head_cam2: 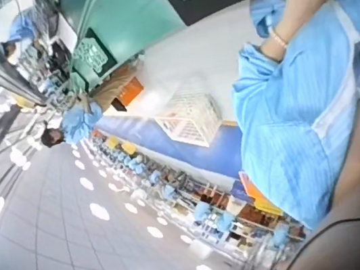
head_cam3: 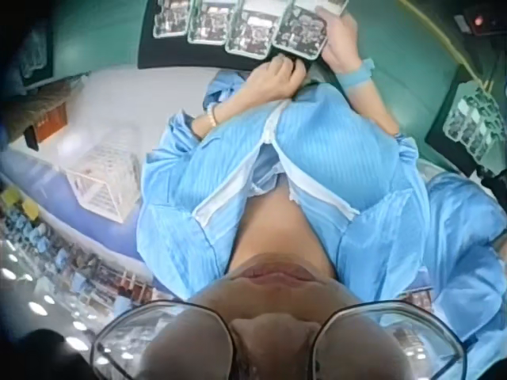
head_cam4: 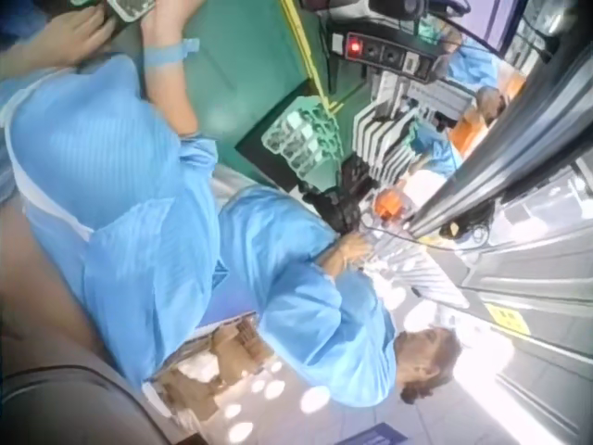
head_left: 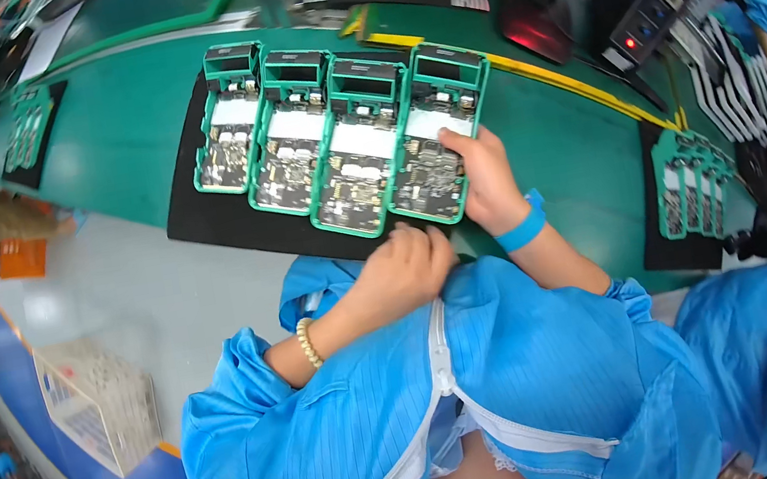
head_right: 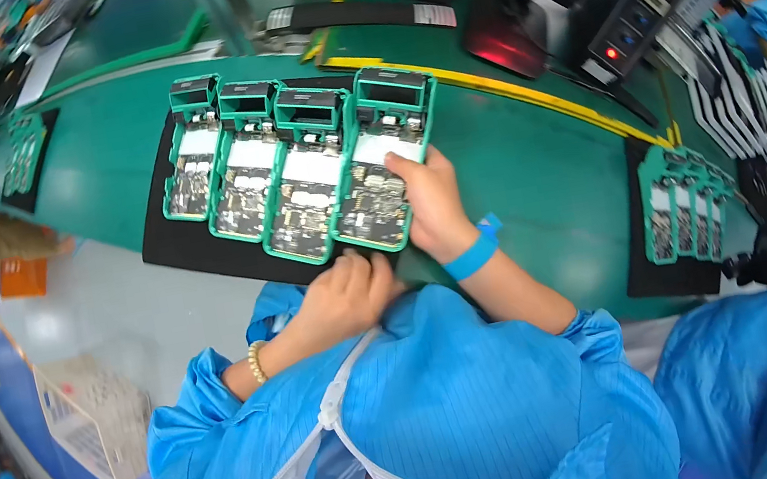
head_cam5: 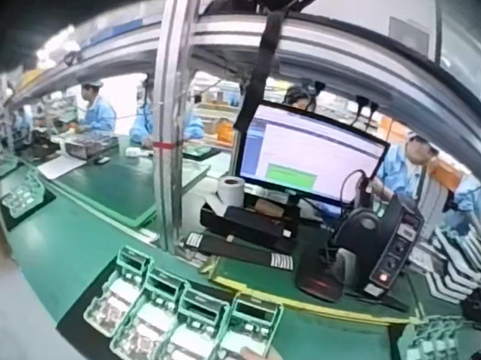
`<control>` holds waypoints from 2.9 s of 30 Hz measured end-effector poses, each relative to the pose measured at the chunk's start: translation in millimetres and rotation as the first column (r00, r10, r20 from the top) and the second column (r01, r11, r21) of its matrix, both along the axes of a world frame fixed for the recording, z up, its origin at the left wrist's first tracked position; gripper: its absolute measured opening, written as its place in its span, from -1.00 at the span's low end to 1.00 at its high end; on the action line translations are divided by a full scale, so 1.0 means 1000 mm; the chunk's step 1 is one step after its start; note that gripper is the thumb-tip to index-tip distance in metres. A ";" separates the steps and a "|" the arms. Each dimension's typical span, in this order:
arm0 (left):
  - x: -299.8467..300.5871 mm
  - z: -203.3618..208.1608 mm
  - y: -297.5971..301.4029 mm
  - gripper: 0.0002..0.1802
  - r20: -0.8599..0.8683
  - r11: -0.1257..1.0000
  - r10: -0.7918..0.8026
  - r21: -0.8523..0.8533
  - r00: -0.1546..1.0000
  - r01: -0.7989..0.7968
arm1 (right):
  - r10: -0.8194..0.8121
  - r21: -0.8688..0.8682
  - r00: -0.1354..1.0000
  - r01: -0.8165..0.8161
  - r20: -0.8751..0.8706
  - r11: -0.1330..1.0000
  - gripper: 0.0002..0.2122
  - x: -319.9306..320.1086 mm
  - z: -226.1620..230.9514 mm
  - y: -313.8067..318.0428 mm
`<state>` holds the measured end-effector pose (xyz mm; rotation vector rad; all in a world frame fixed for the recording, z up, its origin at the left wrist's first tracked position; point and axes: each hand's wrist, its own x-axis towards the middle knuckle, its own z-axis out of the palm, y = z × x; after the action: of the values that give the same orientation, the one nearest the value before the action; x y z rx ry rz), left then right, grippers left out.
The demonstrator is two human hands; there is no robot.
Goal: Assembling and scanning electronic handheld devices on a production line.
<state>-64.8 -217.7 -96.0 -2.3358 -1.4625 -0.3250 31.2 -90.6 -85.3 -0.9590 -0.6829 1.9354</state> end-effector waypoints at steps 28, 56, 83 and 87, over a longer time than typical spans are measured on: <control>-0.099 -0.007 0.070 -0.45 0.785 0.802 0.589 -0.540 0.190 -0.255 | -0.275 0.481 0.522 -0.313 0.808 0.819 -0.27 0.134 -0.001 0.034; -0.096 -0.012 0.118 -0.82 0.847 0.929 0.283 -0.358 0.449 0.089 | -0.569 0.577 0.175 0.003 0.804 0.817 -0.53 0.144 0.002 -0.002; -0.078 -0.015 0.115 -0.48 0.896 0.883 0.432 -0.444 0.104 0.151 | -0.509 0.504 0.030 -0.201 0.860 0.840 -0.47 0.150 0.002 0.008; -0.076 -0.014 0.112 -0.46 0.901 0.895 0.427 -0.433 0.079 0.107 | -0.528 0.519 0.009 -0.196 0.849 0.832 -0.47 0.145 -0.001 0.010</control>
<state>-140.8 -106.1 -110.3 -2.0385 -2.5388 -2.1455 176.2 -80.8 -85.9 -1.9024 -1.6771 0.3224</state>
